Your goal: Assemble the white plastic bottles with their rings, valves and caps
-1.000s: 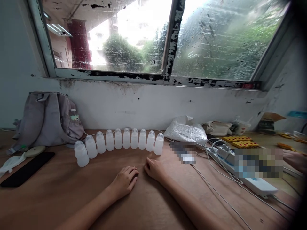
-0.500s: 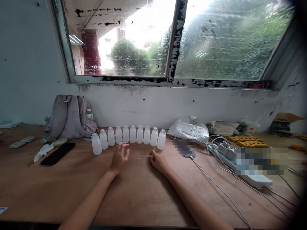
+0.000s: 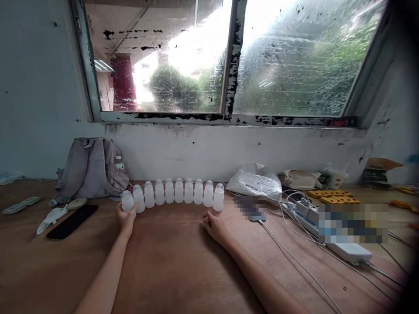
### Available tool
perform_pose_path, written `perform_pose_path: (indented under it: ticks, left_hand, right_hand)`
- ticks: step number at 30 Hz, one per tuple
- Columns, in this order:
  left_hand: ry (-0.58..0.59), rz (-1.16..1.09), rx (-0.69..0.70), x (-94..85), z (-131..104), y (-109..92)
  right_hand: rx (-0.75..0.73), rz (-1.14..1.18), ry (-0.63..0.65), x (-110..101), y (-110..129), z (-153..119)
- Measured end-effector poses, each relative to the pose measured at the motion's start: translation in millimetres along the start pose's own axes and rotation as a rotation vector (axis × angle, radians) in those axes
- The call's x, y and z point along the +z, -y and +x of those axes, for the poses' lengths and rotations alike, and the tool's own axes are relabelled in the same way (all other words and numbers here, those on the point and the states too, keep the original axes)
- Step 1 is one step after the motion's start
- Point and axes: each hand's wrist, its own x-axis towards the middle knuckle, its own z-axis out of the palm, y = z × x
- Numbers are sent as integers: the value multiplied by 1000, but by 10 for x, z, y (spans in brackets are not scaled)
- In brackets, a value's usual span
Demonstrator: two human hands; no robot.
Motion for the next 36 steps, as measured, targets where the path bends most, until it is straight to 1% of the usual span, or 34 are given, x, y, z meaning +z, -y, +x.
perform_pose_path:
  ticks: [2, 3, 4, 5, 7, 9, 10, 11, 12, 14, 16, 18, 20, 23, 25, 28, 30, 33, 36]
  left_hand:
    - [-38, 13, 30, -12, -37, -51]
    - [-50, 25, 94, -26, -75, -103]
    - [-37, 35, 183, -40, -132, -173]
    - [10, 56, 355, -51, -208, -259]
    - [198, 112, 728, -50, -421, -466]
    - [443, 126, 1016, -15, -685, -683]
    - [548, 126, 1098, 11, -821, -780]
    - [613, 109, 1158, 38, -950, -863]
    - [656, 96, 1188, 64, -1065, -928]
    - [699, 91, 1202, 101, -1238, -999]
    - [730, 87, 1173, 114, -1324, -1007]
    - [804, 65, 1117, 109, -1338, -989]
    - [905, 46, 1033, 95, -1316, -983]
    - [1035, 25, 859, 68, -1276, -1039]
    - [1146, -25, 719, 46, -1257, -1110]
    - [1371, -119, 474, 20, -1231, -1207]
    - [1479, -179, 317, 14, -1210, -1240]
    - [1614, -268, 78, 19, -1173, -1235]
    - [1830, -341, -236, 17, -1138, -1183]
  right_hand:
    - [8, 69, -34, -10, 45, 12]
    - [20, 117, -51, -10, 77, 19]
    - [39, 170, -65, -6, 114, 23]
    - [57, 219, -74, 2, 157, 24]
    - [116, 360, -43, 25, 252, 12]
    - [200, 544, 54, 45, 350, -23]
    - [237, 623, 103, 48, 396, -48]
    - [260, 673, 136, 45, 441, -75]
    - [256, 677, 138, 35, 483, -103]
    - [154, 549, 55, 1, 559, -152]
    - [31, 379, -62, -38, 620, -180]
    - [-33, 257, -126, -66, 660, -184]
    - [-52, 193, -131, -79, 671, -168]
    - [-93, 138, -114, -92, 647, -136]
    - [-135, 114, -99, -111, 627, -125]
    - [-204, 91, -67, -158, 618, -125]
    - [-222, 91, -49, -190, 623, -131]
    - [-233, 109, -18, -224, 633, -146]
    - [-269, 120, 23, -230, 639, -175]
